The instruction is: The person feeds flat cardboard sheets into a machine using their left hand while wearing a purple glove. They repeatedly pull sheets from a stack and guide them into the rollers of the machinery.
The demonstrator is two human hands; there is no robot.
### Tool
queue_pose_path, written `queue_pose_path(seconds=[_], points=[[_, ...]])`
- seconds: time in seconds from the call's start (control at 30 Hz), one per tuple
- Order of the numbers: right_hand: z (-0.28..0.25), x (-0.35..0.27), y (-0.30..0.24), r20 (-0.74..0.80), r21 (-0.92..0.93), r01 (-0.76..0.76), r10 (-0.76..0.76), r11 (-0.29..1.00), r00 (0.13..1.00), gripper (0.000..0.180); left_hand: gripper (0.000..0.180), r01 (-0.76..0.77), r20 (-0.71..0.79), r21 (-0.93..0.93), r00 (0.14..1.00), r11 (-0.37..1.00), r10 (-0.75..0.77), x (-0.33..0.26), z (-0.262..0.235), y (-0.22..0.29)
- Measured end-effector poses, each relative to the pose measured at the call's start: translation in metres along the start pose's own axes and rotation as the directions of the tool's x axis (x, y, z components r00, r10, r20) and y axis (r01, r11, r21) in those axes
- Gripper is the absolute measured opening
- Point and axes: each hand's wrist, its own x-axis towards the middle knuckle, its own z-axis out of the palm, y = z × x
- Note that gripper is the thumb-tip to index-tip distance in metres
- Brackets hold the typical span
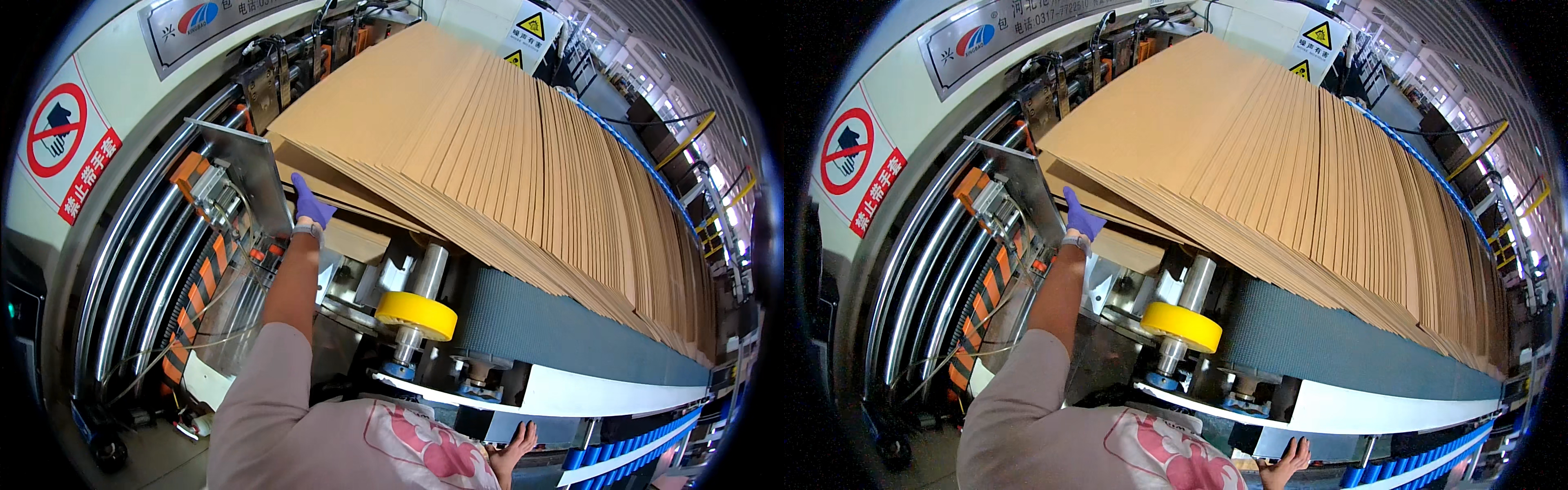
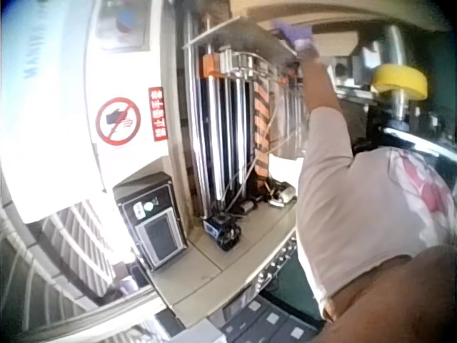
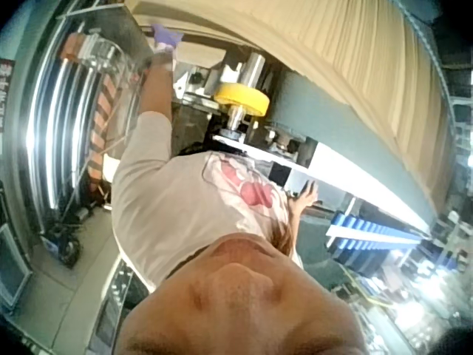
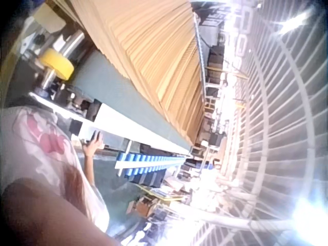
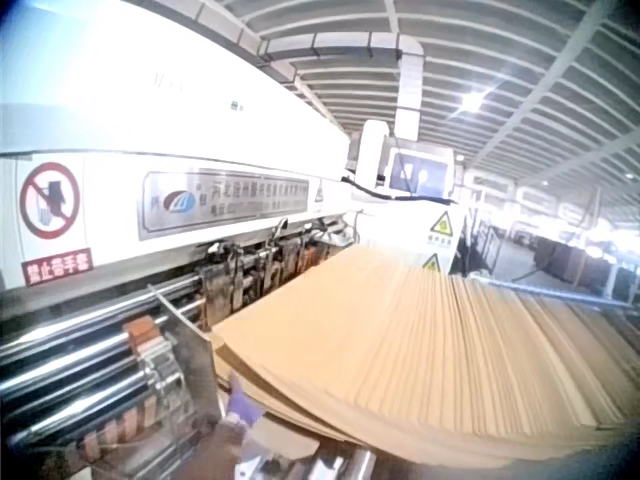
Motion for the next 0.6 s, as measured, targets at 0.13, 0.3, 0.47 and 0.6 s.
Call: queue_pose_path(seconds=[0.13, 0.3, 0.47, 0.6], points=[[0.001, -0.002, 0.006, 0.032, -0.018, -0.01, 0.011, 1.0, 0.999, 0.102, 0.111, 0.244, -0.097, -0.188, 0.959, 0.951, -0.266, -0.034, -0.028, -0.03], [-0.001, -0.003, 0.004, 0.015, -0.021, 0.008, -0.008, 1.0, 1.0, 0.101, 0.085, 0.477, -0.358, 0.141, 0.841, 0.867, -0.405, -0.073, -0.124, -0.117], [0.002, 0.002, 0.005, 0.024, 0.001, 0.013, -0.013, 1.0, 1.0, 0.107, 0.057, 0.713, -0.444, 0.267, 0.688, 0.649, -0.574, -0.108, -0.297, -0.189], [0.004, -0.001, 0.007, 0.037, -0.031, -0.01, 0.011, 0.999, 0.999, 0.108, 0.054, 0.8, -0.723, 0.52, 0.599, 0.299, -0.346, -0.159, -0.354, -0.211]])
